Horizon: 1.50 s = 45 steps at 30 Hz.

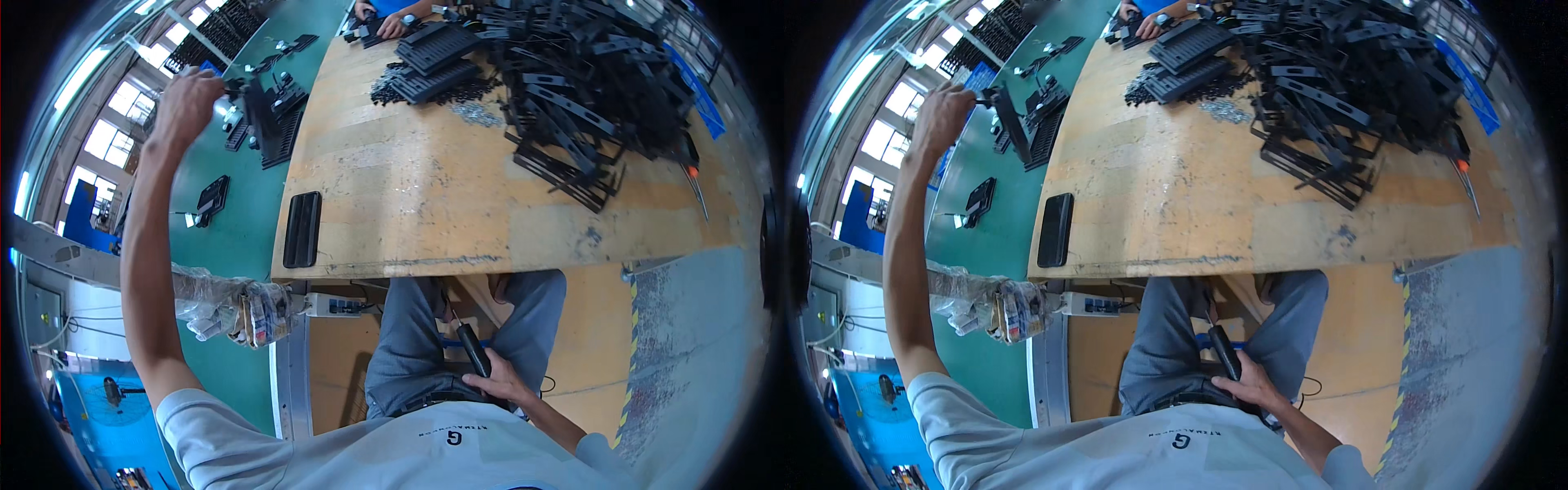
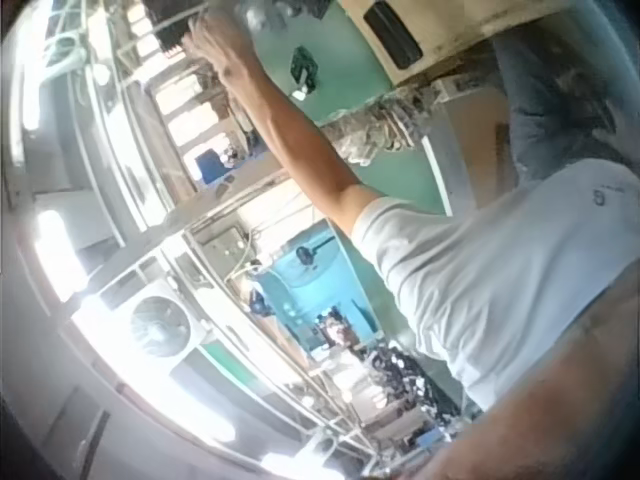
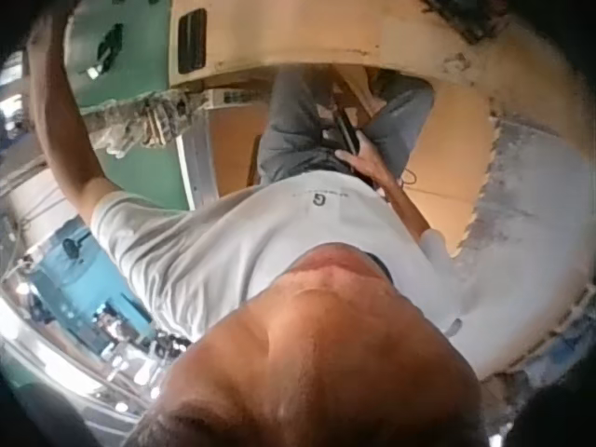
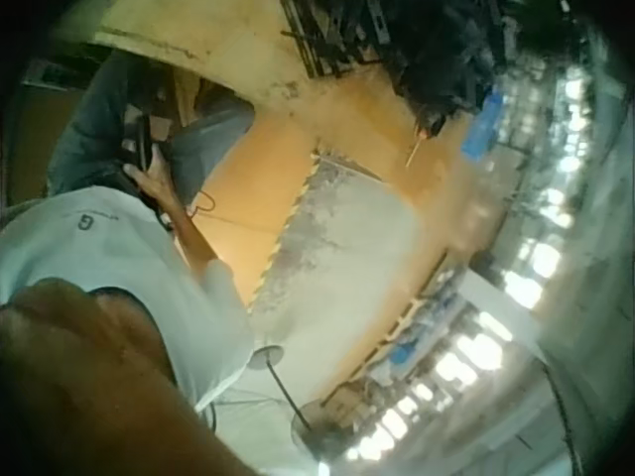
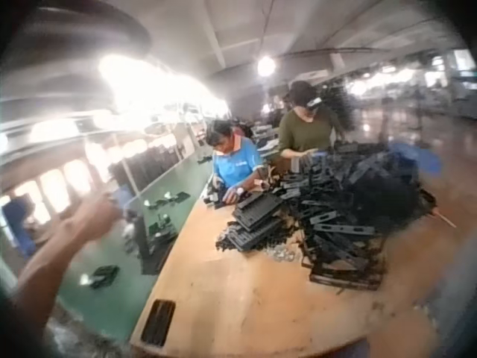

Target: Using an electric screwdriver to secure components onto a plastic casing during factory assembly.

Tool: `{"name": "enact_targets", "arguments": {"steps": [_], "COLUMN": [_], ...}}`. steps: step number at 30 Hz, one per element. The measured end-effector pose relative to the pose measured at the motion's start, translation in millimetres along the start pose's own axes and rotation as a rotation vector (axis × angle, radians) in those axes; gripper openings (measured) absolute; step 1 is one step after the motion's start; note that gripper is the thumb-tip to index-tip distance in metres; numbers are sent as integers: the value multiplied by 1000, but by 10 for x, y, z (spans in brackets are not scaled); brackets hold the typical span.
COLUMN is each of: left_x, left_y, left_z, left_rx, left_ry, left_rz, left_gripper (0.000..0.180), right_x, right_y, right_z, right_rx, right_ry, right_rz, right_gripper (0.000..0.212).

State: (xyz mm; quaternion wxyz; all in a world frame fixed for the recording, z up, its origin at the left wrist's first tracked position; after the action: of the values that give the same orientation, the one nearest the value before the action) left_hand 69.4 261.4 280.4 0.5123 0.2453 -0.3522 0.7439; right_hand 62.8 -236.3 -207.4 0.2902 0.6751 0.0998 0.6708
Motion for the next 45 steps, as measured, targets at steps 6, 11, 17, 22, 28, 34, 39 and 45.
{"name": "enact_targets", "arguments": {"steps": [6, 11, 17, 22, 28, 34, 39, 45], "left_x": [-2060, -3226, -3485, -3406, -3433, -3440, -3215, -3125], "left_y": [273, 575, 699, 827, 879, 719, 504, -601], "left_z": [660, 1152, 1074, 1005, 517, 326, 870, 1665], "left_rx": [-259, -388, -395, -317, 180, 115, 8, -335], "left_ry": [103, 166, 322, 523, 980, 1015, 911, 1067], "left_rz": [-434, -586, -620, -533, -397, -539, -538, -499], "left_gripper": [20, 21, 28, 37, 59, 53, 45, 21], "right_x": [-166, -184, -214, -352, -388, -267, -488, -320], "right_y": [178, 404, 551, 570, 580, 635, 497, 640], "right_z": [54, 161, 301, 344, 369, 422, 332, 364], "right_rx": [-51, -117, -195, -253, -285, -229, -261, -247], "right_ry": [-70, -105, -107, -146, -51, -99, -5, -85], "right_rz": [56, 38, 46, 114, 70, -20, 53, -104], "right_gripper": [64, 67, 71, 72, 85, 95, 100, 108]}}
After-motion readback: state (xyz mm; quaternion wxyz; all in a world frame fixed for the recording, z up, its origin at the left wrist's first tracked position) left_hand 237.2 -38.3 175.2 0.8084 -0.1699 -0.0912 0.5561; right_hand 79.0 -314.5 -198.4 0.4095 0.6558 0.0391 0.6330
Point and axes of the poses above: each hand's wrist, its own y-axis away from the middle knuckle, its own z-axis out of the back of the hand, x = y × z, the point moved 8 cm from there along -y, towards the middle knuckle, and after that the axes turned 3 degrees about z, right-handed, at the moved point
